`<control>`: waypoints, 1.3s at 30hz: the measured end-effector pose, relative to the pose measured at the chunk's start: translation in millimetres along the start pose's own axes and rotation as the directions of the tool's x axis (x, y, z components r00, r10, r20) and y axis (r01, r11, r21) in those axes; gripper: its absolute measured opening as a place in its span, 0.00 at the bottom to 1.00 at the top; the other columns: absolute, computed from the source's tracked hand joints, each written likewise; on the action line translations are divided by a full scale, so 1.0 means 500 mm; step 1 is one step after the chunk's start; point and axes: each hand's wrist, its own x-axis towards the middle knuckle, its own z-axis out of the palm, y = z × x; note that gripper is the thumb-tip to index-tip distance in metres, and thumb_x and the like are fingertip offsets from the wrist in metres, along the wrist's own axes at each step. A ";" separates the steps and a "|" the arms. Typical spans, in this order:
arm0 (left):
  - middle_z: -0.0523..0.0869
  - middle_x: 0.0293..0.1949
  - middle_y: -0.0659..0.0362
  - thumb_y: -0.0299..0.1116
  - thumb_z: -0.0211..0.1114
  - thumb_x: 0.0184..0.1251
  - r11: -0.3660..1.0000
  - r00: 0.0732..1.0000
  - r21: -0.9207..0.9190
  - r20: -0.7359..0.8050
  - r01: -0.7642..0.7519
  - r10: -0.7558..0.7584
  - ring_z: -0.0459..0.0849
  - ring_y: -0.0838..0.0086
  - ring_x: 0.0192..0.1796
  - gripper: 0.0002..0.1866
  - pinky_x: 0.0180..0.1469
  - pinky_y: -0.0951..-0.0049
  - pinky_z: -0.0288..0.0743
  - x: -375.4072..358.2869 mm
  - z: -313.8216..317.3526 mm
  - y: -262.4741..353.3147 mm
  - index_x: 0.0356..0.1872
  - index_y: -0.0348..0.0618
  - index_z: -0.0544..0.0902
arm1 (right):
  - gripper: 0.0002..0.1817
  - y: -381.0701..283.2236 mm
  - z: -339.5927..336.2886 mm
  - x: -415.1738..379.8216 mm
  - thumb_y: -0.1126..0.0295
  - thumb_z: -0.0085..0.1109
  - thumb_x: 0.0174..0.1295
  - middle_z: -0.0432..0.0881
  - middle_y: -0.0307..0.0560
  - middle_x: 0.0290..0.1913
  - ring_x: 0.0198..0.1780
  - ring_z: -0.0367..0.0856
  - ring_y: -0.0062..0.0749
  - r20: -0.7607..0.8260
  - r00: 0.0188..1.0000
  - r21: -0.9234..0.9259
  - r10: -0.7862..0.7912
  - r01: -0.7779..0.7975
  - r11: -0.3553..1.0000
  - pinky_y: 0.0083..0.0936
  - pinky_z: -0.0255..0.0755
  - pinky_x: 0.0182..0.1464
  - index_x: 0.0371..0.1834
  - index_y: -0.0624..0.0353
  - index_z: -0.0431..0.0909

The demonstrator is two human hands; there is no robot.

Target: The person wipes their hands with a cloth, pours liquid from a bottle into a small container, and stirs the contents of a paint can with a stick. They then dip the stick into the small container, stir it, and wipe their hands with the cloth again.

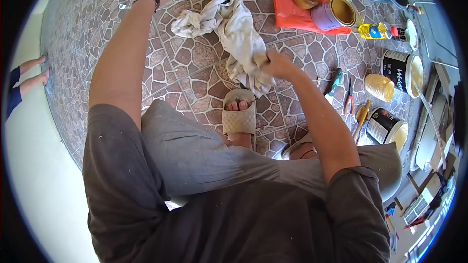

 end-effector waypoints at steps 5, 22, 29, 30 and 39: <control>0.65 0.70 0.47 0.51 0.69 0.56 0.941 0.981 -0.278 0.050 0.194 -0.188 0.66 0.54 0.70 0.39 0.70 0.62 0.61 -0.008 -0.092 0.054 0.70 0.54 0.66 | 0.22 -0.233 -0.177 -0.029 0.51 0.61 0.60 0.83 0.43 0.29 0.29 0.78 0.24 -0.253 0.948 0.074 -0.194 0.219 0.973 0.25 0.73 0.35 0.40 0.62 0.83; 0.60 0.72 0.46 0.64 0.61 0.57 0.917 0.924 -0.111 0.035 0.383 -0.382 0.60 0.49 0.72 0.44 0.71 0.55 0.60 -0.066 -0.169 0.059 0.73 0.57 0.60 | 0.09 -0.253 0.130 -0.050 0.71 0.52 0.53 0.84 0.58 0.38 0.43 0.83 0.53 -0.078 0.984 0.100 -0.157 0.165 0.981 0.42 0.76 0.47 0.33 0.58 0.83; 0.59 0.73 0.47 0.58 0.69 0.53 0.865 0.963 -0.430 0.058 0.261 -0.261 0.58 0.52 0.73 0.48 0.73 0.56 0.57 -0.068 -0.128 0.053 0.73 0.50 0.60 | 0.22 -0.150 0.106 0.096 0.56 0.61 0.52 0.85 0.58 0.35 0.43 0.84 0.51 0.243 0.958 0.134 0.149 -0.185 0.973 0.41 0.77 0.48 0.38 0.67 0.82; 0.59 0.73 0.47 0.56 0.70 0.53 0.871 0.959 -0.405 0.065 0.278 -0.276 0.58 0.53 0.74 0.48 0.73 0.57 0.56 -0.063 -0.138 0.061 0.73 0.48 0.59 | 0.31 -0.179 0.102 0.070 0.50 0.61 0.55 0.83 0.65 0.42 0.50 0.82 0.50 0.339 0.923 0.126 0.185 -0.239 0.963 0.40 0.76 0.51 0.41 0.75 0.79; 0.57 0.73 0.47 0.53 0.68 0.57 0.872 0.940 -0.358 0.049 0.333 -0.339 0.58 0.53 0.74 0.45 0.73 0.57 0.57 -0.067 -0.139 0.060 0.72 0.47 0.60 | 0.24 -0.238 0.099 0.060 0.57 0.59 0.62 0.81 0.59 0.50 0.52 0.81 0.48 -0.214 0.976 0.419 0.039 0.055 0.906 0.37 0.75 0.54 0.56 0.63 0.73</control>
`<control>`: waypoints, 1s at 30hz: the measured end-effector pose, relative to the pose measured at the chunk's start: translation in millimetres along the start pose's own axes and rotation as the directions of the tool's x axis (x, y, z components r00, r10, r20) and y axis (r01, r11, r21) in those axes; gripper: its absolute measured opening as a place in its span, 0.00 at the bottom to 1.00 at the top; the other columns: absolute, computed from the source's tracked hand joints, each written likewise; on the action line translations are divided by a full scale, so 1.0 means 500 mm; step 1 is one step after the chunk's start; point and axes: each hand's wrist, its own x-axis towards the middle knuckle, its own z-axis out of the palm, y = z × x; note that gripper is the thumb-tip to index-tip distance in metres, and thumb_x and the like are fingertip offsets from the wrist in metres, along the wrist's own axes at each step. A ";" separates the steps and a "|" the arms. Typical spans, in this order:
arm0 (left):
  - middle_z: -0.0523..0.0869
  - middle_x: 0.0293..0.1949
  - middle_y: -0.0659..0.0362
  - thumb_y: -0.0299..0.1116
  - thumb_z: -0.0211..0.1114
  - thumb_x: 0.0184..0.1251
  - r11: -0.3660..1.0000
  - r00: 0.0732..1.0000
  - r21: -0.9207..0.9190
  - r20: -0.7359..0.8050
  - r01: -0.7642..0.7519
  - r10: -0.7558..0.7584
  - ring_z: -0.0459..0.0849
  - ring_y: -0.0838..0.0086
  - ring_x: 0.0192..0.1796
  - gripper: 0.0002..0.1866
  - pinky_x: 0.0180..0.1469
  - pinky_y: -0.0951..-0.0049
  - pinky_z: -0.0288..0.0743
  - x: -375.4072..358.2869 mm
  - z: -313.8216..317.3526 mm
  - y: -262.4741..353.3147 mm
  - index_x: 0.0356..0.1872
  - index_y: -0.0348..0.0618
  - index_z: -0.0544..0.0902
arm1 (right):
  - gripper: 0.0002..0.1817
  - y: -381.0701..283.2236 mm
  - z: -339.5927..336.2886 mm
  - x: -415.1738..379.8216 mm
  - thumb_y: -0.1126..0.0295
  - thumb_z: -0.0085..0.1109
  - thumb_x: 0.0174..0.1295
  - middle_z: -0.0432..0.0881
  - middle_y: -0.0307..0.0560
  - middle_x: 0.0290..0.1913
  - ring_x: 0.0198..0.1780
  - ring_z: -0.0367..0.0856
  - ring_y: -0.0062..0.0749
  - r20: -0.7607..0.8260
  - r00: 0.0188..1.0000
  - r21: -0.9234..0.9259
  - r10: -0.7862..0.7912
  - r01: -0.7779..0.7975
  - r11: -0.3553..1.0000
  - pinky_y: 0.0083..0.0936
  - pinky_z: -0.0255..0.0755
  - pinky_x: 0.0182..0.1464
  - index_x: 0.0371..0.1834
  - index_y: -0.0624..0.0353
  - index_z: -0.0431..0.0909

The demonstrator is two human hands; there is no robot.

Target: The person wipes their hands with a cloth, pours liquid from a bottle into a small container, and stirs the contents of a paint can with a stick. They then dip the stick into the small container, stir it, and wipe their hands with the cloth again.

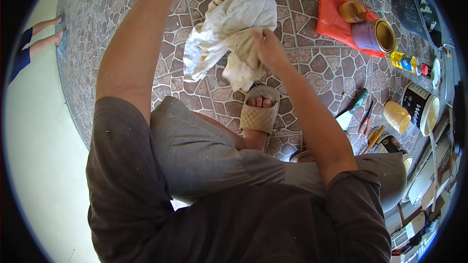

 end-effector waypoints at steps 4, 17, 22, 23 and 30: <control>0.58 0.73 0.46 0.52 0.67 0.58 0.996 0.998 -0.083 0.047 -0.030 0.034 0.59 0.52 0.73 0.44 0.72 0.57 0.59 -0.001 -0.022 0.030 0.73 0.49 0.59 | 0.28 -0.004 -0.081 -0.023 0.58 0.58 0.64 0.81 0.51 0.52 0.54 0.80 0.38 0.350 0.934 0.680 -0.077 -0.197 0.706 0.33 0.71 0.59 0.62 0.63 0.69; 0.65 0.70 0.47 0.49 0.66 0.60 0.869 0.869 -0.028 0.017 -0.493 0.494 0.67 0.54 0.69 0.41 0.69 0.59 0.63 0.016 -0.011 0.186 0.72 0.54 0.58 | 0.26 -0.117 -0.239 -0.072 0.65 0.59 0.64 0.82 0.47 0.42 0.38 0.83 0.33 0.190 0.980 0.879 -0.056 -0.144 0.454 0.31 0.78 0.40 0.63 0.62 0.63; 0.64 0.70 0.44 0.56 0.69 0.54 0.637 0.641 -0.101 -0.014 -0.764 0.767 0.65 0.53 0.70 0.41 0.70 0.59 0.61 -0.063 -0.083 0.265 0.69 0.55 0.66 | 0.34 -0.186 -0.313 -0.092 0.80 0.59 0.57 0.77 0.50 0.47 0.46 0.80 0.37 0.053 0.950 0.998 -0.309 -0.041 0.046 0.29 0.77 0.49 0.67 0.60 0.56; 0.65 0.70 0.47 0.51 0.71 0.55 0.647 0.677 -0.287 -0.005 -0.706 0.736 0.65 0.57 0.71 0.40 0.70 0.59 0.61 -0.092 -0.105 0.281 0.68 0.53 0.67 | 0.34 -0.192 -0.318 -0.091 0.83 0.57 0.56 0.75 0.52 0.51 0.50 0.79 0.38 0.042 0.924 0.999 -0.379 -0.042 0.007 0.29 0.76 0.53 0.67 0.62 0.56; 0.59 0.72 0.48 0.32 0.75 0.52 0.398 0.634 -0.522 -0.423 -0.754 0.647 0.64 0.59 0.72 0.40 0.64 0.61 0.72 -0.262 -0.121 0.318 0.67 0.43 0.66 | 0.26 -0.248 -0.319 -0.104 0.86 0.55 0.55 0.76 0.56 0.49 0.52 0.80 0.41 -0.020 0.931 0.983 -0.365 -0.048 -0.177 0.32 0.76 0.61 0.59 0.73 0.62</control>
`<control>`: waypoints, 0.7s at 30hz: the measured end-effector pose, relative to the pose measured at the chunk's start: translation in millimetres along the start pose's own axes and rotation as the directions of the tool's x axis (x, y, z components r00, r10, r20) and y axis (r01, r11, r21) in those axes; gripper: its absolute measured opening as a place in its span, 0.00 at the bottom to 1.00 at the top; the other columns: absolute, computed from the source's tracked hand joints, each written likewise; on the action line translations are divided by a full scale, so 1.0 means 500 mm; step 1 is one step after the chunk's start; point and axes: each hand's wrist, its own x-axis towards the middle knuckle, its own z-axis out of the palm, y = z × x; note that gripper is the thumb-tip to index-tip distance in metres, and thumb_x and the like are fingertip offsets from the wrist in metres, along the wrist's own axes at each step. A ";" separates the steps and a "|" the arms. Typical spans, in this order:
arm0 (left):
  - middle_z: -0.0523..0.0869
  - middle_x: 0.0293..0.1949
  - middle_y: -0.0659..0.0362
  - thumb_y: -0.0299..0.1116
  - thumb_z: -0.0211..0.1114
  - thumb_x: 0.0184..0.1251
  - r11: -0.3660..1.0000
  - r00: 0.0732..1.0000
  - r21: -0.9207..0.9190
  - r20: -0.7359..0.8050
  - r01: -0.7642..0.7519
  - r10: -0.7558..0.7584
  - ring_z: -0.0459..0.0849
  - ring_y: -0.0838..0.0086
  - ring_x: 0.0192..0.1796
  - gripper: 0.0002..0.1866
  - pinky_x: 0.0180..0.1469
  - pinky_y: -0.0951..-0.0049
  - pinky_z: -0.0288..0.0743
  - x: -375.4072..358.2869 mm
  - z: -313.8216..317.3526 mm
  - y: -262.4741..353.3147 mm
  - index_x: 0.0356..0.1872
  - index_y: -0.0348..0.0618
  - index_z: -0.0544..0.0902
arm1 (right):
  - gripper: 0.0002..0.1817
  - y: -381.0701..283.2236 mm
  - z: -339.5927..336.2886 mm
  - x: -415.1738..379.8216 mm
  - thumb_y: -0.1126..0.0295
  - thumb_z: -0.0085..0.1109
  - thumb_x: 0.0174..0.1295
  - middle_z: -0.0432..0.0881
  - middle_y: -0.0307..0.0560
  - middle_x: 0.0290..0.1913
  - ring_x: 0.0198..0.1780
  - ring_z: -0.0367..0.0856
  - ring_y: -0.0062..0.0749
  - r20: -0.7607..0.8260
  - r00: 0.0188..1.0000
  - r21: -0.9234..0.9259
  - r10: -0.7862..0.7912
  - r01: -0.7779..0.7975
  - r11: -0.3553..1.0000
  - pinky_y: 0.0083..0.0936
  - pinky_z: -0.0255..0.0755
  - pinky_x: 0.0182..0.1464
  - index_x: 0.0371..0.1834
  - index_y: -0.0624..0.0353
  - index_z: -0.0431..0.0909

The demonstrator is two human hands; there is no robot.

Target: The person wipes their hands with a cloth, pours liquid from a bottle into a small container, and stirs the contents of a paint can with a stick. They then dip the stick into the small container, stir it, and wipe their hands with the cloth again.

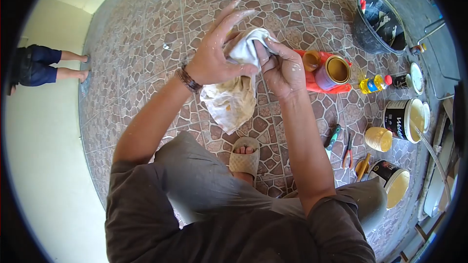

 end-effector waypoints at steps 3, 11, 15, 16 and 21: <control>0.58 0.73 0.50 0.14 0.63 0.55 0.999 0.994 -0.034 -0.100 0.027 -0.031 0.67 0.58 0.70 0.37 0.61 0.66 0.76 -0.004 0.010 -0.020 0.68 0.41 0.63 | 0.20 -0.001 0.005 -0.005 0.87 0.54 0.55 0.78 0.56 0.48 0.53 0.80 0.41 0.000 0.999 0.040 0.041 -0.041 0.998 0.31 0.77 0.61 0.53 0.75 0.67; 0.72 0.66 0.54 0.08 0.53 0.52 0.931 0.932 -0.090 0.117 0.354 -0.343 0.77 0.63 0.63 0.35 0.55 0.72 0.78 0.087 -0.077 0.025 0.65 0.42 0.67 | 0.19 -0.050 -0.015 -0.029 0.61 0.70 0.56 0.82 0.44 0.32 0.31 0.82 0.25 -0.153 0.962 -0.741 0.227 -0.263 0.618 0.19 0.75 0.33 0.40 0.66 0.78; 0.75 0.63 0.61 0.11 0.61 0.50 0.895 0.880 -0.035 0.202 0.445 -0.430 0.68 0.69 0.68 0.31 0.59 0.70 0.74 0.119 -0.083 0.034 0.59 0.45 0.75 | 0.27 -0.084 0.001 -0.040 0.47 0.66 0.57 0.83 0.46 0.32 0.34 0.81 0.24 -0.280 0.927 -0.904 0.248 -0.342 0.258 0.19 0.72 0.33 0.38 0.65 0.79; 0.75 0.63 0.61 0.11 0.62 0.51 0.908 0.892 0.001 0.189 0.418 -0.411 0.66 0.69 0.70 0.30 0.59 0.70 0.74 0.123 -0.081 0.036 0.58 0.44 0.76 | 0.31 -0.091 0.013 -0.047 0.43 0.63 0.58 0.83 0.47 0.33 0.36 0.81 0.25 -0.214 0.956 -0.959 0.200 -0.244 0.141 0.21 0.74 0.36 0.39 0.66 0.79; 0.76 0.61 0.59 0.10 0.60 0.53 0.918 0.911 -0.004 0.125 0.397 -0.393 0.67 0.67 0.69 0.27 0.60 0.71 0.75 0.124 -0.074 0.014 0.56 0.43 0.76 | 0.33 -0.077 -0.019 -0.031 0.44 0.64 0.59 0.84 0.49 0.39 0.41 0.81 0.28 0.075 0.990 -0.997 -0.121 0.076 -0.001 0.26 0.75 0.46 0.47 0.69 0.79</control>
